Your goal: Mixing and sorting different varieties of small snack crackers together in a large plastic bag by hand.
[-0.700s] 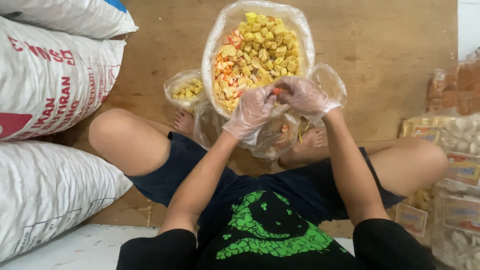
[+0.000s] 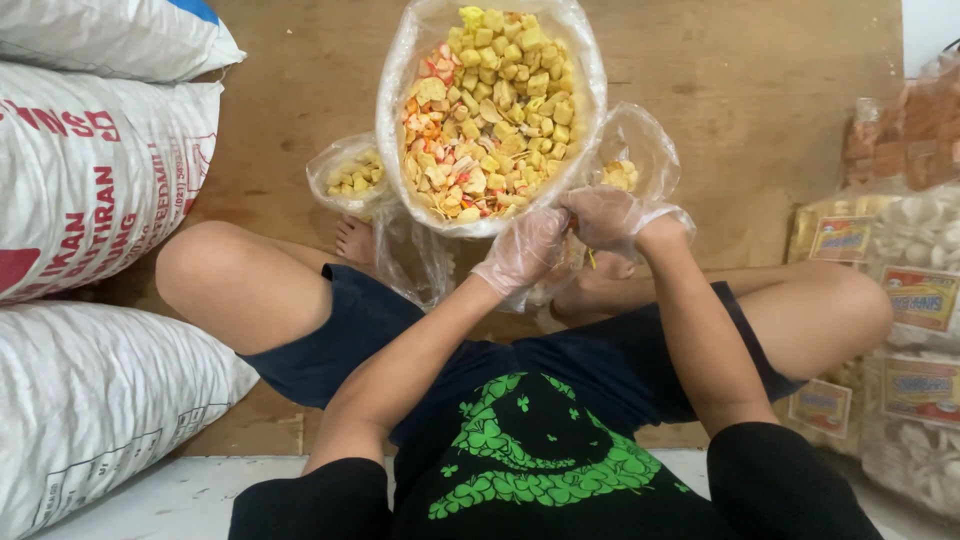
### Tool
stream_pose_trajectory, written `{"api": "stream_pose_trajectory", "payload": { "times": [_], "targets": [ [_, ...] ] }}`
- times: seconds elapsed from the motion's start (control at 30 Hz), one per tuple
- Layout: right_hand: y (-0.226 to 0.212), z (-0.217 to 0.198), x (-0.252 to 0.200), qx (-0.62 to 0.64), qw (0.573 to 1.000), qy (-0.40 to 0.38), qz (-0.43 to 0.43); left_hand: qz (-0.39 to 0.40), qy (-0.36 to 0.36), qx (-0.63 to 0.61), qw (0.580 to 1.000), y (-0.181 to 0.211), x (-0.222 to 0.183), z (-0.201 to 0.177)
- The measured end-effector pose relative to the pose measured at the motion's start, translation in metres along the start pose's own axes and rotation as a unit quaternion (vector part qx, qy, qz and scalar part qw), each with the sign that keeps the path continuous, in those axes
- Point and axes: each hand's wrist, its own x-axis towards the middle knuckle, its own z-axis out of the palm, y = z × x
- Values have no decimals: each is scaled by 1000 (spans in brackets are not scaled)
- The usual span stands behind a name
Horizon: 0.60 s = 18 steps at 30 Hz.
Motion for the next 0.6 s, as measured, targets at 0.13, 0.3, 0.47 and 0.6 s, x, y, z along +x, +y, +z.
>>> {"api": "stream_pose_trajectory", "payload": {
  "times": [0.13, 0.3, 0.47, 0.6],
  "targets": [
    [-13, -16, -7, 19, 1000, -5, -12, 88, -19, 227, 970, -37, 5, 21],
    [-11, -18, -11, 13, 999, -36, 20, -20, -27, -4, 999, -21, 0, 8],
    [-14, -25, -15, -8, 998, -45, 47, -40, -16, 4, 999, 38, 3, -14],
    [-14, -30, -22, 12, 998, -33, 50, -91, 25, -52, 994, 62, 10, -23]
  ]
}}
